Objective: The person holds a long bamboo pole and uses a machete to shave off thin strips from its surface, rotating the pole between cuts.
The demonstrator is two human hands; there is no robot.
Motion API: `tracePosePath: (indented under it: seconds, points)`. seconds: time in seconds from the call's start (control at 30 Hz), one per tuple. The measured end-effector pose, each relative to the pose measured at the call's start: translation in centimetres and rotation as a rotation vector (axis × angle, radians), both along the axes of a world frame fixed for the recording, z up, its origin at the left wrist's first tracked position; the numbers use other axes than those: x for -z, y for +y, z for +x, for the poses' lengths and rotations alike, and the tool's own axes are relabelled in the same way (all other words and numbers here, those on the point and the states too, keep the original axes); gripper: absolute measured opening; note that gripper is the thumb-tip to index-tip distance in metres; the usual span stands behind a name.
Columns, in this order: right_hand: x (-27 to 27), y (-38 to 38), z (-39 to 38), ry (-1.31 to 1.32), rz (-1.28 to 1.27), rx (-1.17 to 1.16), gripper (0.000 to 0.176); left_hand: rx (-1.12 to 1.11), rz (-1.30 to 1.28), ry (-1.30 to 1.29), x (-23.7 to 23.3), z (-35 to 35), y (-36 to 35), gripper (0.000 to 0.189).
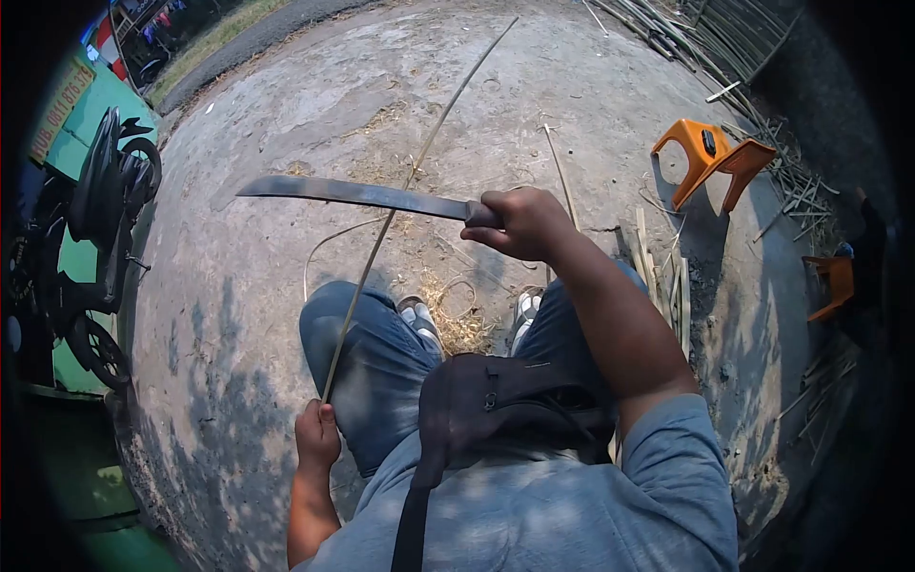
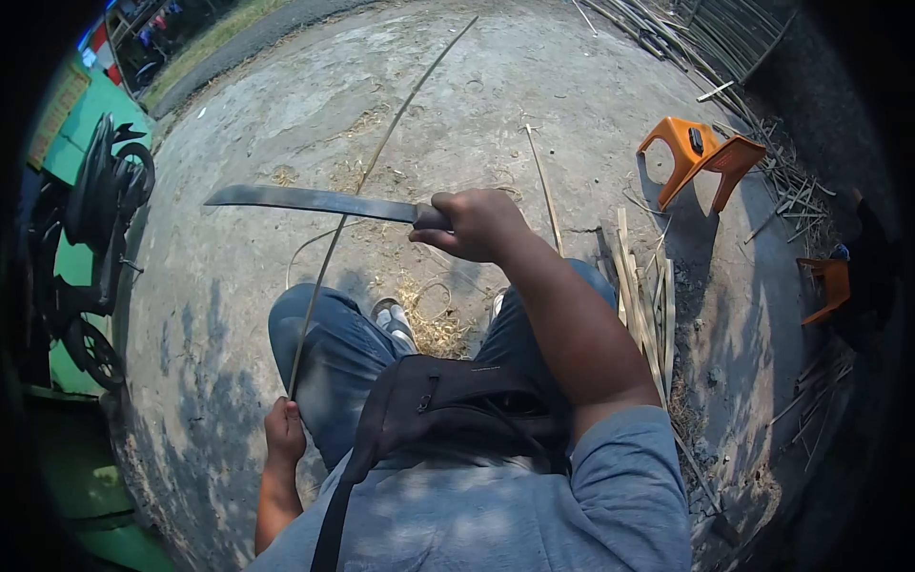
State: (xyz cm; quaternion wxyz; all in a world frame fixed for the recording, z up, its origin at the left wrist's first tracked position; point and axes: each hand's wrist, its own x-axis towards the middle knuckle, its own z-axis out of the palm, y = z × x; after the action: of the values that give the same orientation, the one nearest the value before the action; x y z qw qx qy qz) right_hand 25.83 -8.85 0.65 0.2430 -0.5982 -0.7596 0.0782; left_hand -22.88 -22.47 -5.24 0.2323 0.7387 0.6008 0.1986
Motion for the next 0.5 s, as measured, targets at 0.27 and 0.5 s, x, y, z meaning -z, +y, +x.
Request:
tracePosePath:
  seconds: [0.27,0.5]
  points:
    - [-0.1,-0.9,0.2,0.03,-0.061,0.064,0.056,-0.001,-0.005,-0.019,-0.5,0.1,-0.2,0.06]
    - [0.0,-2.4,-3.2,-0.171,0.083,-0.258,0.057,-0.009,-0.026,-0.012,-0.2,0.4,0.3,0.06]
